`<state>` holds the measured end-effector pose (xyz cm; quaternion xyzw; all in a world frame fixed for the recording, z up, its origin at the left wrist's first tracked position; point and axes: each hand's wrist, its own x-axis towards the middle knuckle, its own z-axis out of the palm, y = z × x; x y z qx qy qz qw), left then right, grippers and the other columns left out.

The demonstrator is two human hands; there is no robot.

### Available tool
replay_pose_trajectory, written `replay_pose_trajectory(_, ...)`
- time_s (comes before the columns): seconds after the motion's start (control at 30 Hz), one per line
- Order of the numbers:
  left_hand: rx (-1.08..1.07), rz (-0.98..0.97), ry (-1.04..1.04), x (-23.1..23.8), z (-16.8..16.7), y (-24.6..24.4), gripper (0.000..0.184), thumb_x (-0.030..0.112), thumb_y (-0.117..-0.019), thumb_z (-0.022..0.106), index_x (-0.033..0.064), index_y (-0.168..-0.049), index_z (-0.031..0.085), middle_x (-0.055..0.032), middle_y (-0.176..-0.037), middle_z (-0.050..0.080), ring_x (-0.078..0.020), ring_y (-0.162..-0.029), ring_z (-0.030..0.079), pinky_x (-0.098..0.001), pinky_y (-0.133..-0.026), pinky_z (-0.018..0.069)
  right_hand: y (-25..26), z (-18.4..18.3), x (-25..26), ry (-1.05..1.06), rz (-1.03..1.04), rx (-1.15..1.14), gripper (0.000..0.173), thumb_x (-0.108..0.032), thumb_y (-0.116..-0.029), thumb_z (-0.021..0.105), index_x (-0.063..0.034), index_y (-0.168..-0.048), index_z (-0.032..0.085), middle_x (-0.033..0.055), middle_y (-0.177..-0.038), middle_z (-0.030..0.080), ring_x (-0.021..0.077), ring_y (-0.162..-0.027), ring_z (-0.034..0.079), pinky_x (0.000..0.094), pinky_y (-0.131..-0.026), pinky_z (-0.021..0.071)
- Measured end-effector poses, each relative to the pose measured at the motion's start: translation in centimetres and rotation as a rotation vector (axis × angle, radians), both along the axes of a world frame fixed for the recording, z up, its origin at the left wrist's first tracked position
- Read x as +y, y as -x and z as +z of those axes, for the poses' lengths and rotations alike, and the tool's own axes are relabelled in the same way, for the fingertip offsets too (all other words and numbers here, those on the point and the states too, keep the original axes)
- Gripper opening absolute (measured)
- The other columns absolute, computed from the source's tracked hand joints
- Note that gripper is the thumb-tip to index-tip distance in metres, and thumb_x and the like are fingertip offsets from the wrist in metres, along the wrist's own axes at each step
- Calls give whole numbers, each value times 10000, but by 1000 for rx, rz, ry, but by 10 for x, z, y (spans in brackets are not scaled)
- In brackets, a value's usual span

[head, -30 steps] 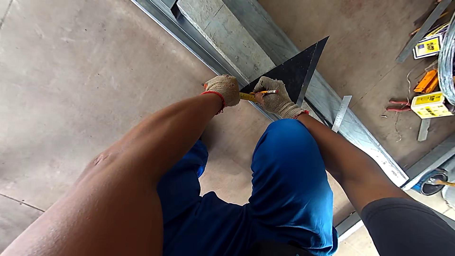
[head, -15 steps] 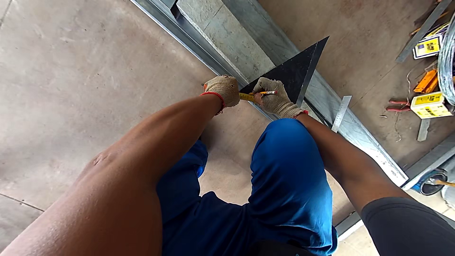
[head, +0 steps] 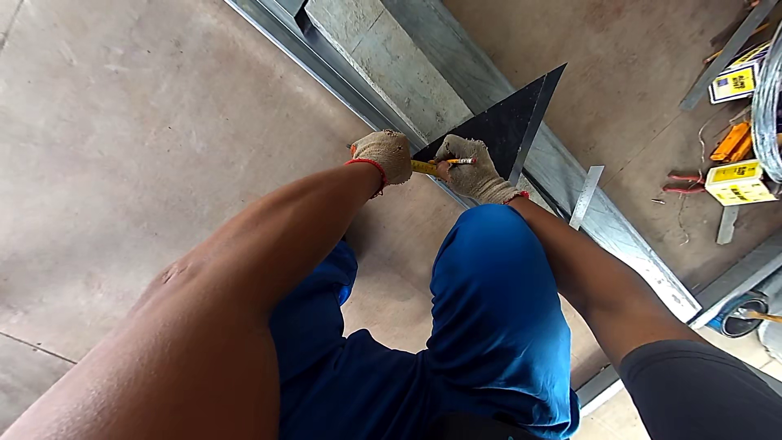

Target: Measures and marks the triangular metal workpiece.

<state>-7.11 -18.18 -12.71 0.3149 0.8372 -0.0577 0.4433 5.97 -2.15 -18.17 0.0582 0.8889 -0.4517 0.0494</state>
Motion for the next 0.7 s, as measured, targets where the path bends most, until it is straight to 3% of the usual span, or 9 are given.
replay_pose_trajectory(0.1, 4, 7, -12, -1, -1, -1, 228, 278, -833, 702, 69, -918, 668, -203, -960, 686, -432, -921, 680, -663, -650, 499, 0, 1, 0, 42, -23, 3, 80, -157, -887, 643, -97, -900, 695, 6, -786, 692, 110, -708, 653, 361, -670, 536)
replay_pose_trajectory(0.33, -50, -4, -45, -4, -7, 5, 186, 263, -854, 689, 91, -923, 686, -184, -950, 690, -418, -923, 680, -673, -667, 503, -5, -7, 7, 399, -279, 136, 50, -55, -910, 618, -37, -943, 650, 35, -855, 689, 106, -730, 671, 285, -652, 588)
replay_pose_trajectory(0.7, -160, -56, -111, -18, -21, 11, 175, 240, -878, 669, 108, -767, 642, -134, -781, 647, -360, -782, 651, -624, -634, 484, -6, -14, 11, 456, -314, 153, 50, -76, -915, 619, -41, -942, 643, 38, -847, 686, 118, -710, 669, 302, -627, 589)
